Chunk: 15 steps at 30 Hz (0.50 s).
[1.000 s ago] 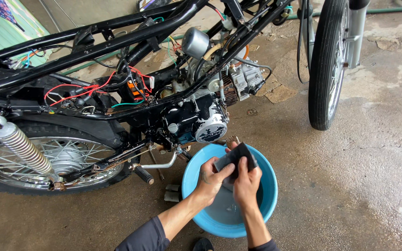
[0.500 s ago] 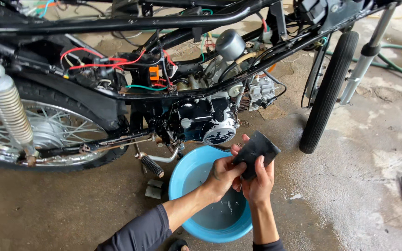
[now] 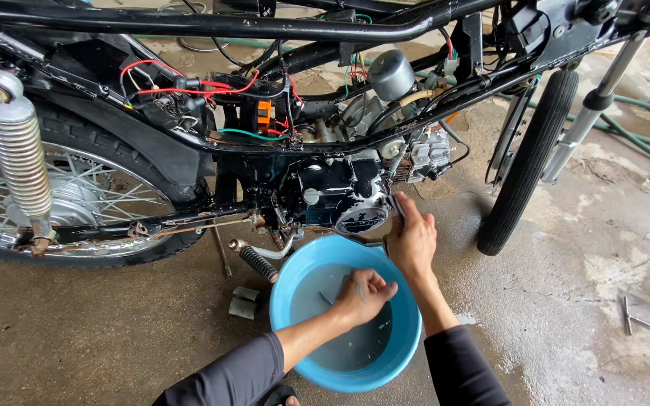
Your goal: The person retrieves a sanding block and walks to a motorcycle. They dip the block in a blue basin of water and scrub the motorcycle's engine casing and frame. The person repeatedly wets the block and scrubs the same area.
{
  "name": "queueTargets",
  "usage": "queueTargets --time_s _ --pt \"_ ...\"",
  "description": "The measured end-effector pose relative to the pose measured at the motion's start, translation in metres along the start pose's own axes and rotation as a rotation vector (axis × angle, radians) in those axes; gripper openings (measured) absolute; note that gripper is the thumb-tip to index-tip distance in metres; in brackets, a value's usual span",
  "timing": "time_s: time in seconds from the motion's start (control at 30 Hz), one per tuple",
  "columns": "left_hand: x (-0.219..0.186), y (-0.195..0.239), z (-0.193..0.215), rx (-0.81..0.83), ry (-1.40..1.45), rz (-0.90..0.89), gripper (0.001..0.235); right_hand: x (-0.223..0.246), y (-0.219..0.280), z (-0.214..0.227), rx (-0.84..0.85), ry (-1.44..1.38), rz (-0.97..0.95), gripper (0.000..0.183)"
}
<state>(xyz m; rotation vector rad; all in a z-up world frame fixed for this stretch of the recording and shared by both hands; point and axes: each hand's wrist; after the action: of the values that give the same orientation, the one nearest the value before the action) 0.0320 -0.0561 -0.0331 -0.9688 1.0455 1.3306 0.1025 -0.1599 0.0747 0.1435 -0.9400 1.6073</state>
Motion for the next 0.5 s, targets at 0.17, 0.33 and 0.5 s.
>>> queueTargets --time_s 0.17,0.33,0.5 --pt "0.032 0.022 -0.030 0.108 -0.294 0.001 0.045 0.005 0.010 -0.026 -0.008 0.163 0.149 0.045" --pt "0.028 0.053 -0.031 0.402 -0.466 0.020 0.028 0.008 0.002 -0.022 0.041 0.221 0.129 0.062" --pt "0.018 0.055 -0.021 0.416 -0.482 0.009 0.029 0.002 0.005 -0.028 0.007 0.201 0.179 0.061"
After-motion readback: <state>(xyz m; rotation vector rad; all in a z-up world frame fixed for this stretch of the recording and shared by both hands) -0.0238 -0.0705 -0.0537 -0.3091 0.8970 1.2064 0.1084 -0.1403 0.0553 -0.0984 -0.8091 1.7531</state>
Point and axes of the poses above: each hand's wrist, its own y-axis away from the middle knuckle, its own z-axis out of the back of the hand, x = y × z, and after that the axes turned 1 degree about z, right-handed
